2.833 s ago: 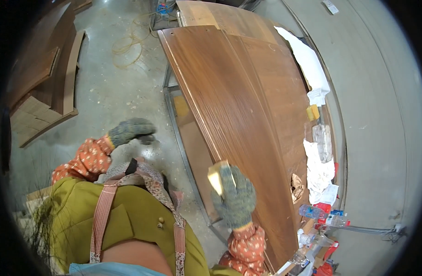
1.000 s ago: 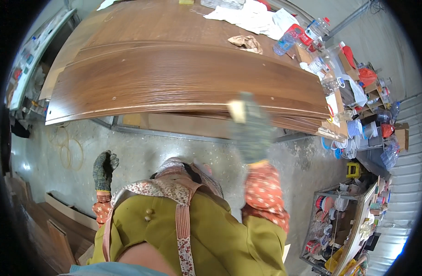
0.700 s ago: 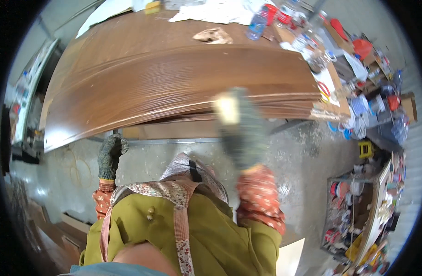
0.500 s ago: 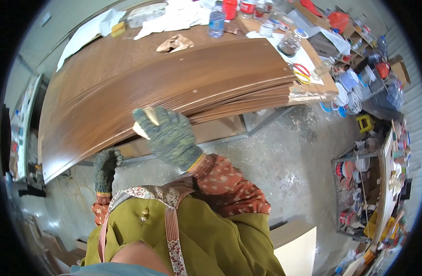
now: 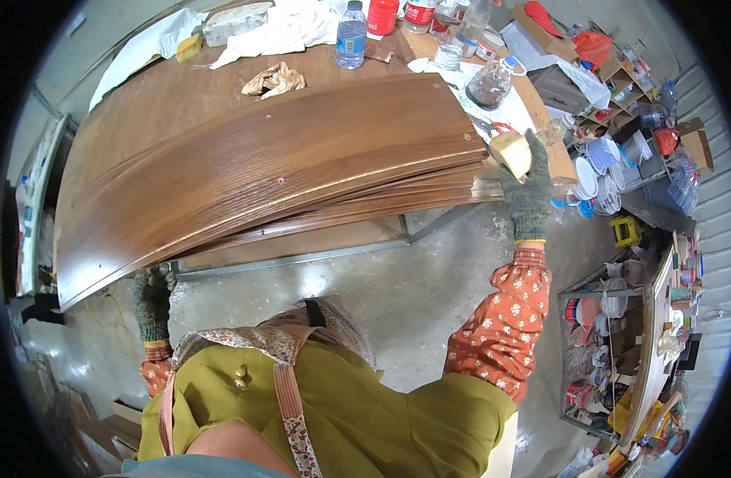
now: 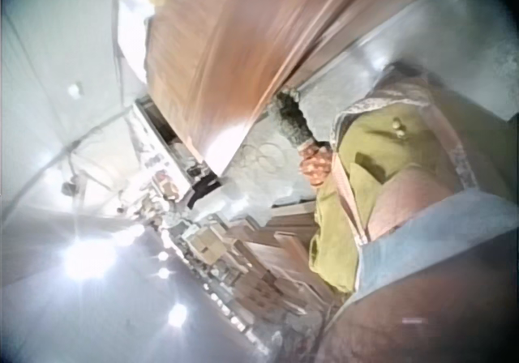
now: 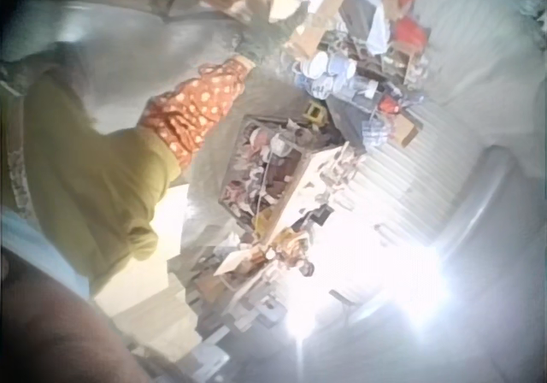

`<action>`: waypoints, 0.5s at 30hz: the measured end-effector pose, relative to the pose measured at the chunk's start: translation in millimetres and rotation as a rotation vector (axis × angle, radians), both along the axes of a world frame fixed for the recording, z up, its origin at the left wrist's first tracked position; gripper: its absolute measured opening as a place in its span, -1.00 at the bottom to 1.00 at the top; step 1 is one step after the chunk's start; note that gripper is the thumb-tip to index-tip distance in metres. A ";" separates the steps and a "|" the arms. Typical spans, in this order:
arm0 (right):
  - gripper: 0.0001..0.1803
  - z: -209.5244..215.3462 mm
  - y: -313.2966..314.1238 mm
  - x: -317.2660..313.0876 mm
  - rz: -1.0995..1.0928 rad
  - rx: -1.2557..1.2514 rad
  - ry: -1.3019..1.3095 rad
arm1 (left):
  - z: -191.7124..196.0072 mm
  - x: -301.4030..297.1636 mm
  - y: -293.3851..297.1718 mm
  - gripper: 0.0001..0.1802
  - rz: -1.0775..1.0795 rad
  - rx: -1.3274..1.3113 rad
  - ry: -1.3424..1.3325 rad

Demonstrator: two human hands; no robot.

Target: The person wipes several wooden panels using a cloth and a sponge, handling them one at a time and moving them between stacks.

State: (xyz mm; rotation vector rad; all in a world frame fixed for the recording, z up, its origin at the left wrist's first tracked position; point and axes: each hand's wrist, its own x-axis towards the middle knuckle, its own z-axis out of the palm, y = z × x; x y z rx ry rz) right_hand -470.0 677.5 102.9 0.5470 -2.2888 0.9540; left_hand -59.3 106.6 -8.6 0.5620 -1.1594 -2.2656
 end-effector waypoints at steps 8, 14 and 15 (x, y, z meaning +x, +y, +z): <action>-0.34 15.9 -11.8 -12.7 0.232 0.212 -0.272 | 17.5 -13.1 17.3 -0.60 -0.024 -0.041 0.026; -0.31 28.7 -53.6 2.7 0.429 0.388 -0.179 | 27.7 -17.3 31.3 -0.63 0.081 -0.017 -0.029; -0.32 35.1 -68.7 9.8 0.486 0.462 -0.097 | 29.4 -17.8 32.1 -0.63 0.102 -0.015 -0.034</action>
